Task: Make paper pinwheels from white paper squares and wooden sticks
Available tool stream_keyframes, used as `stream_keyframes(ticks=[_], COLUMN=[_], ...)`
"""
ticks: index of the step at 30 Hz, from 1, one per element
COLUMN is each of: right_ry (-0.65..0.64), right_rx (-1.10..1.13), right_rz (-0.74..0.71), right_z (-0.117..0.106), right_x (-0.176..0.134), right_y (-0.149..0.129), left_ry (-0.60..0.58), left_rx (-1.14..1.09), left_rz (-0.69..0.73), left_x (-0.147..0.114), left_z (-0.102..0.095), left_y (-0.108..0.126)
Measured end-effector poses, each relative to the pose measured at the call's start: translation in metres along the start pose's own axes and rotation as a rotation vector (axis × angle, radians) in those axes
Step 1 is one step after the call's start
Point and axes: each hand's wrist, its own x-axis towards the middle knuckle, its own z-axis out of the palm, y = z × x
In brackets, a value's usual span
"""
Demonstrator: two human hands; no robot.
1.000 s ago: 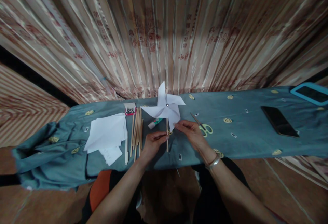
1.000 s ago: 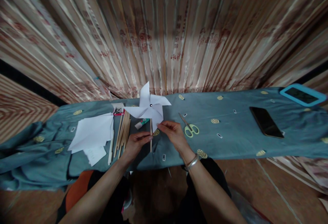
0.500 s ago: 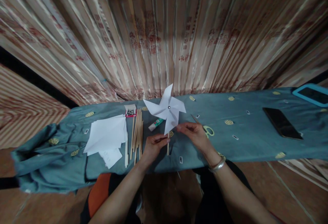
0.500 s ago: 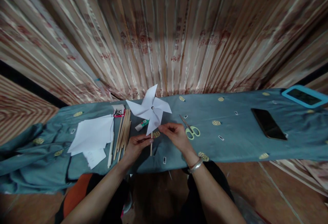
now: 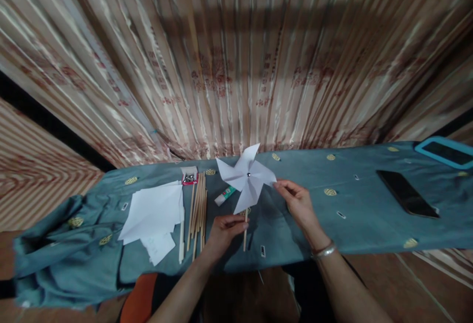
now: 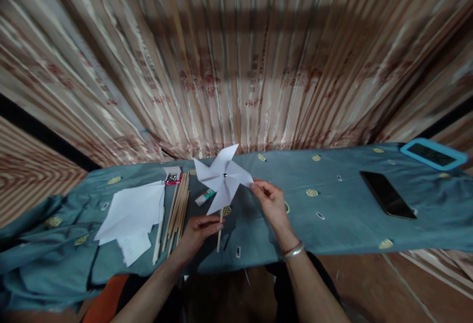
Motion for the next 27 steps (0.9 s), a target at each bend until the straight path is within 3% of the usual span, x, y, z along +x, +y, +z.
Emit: stream_keyframes(ticks=[14,20,27], right_ry=[-0.273,-0.385,-0.389], right_rx=[0.096,0.076,0.027], right_rz=[0.164,0.141,0.099], right_z=[0.029,0.036,0.04], right_x=[-0.027,-0.036,-0.04], right_y=[-0.007,-0.003,-0.003], left_ry=[0.097,0.106,0.107], left_rx=[0.012,0.001,0.027], left_rz=[0.119,0.153,0.176], left_x=[0.007,0.008,0.005], left_z=[-0.007,-0.005,-0.003], left_y=[-0.004,-0.004,-0.005])
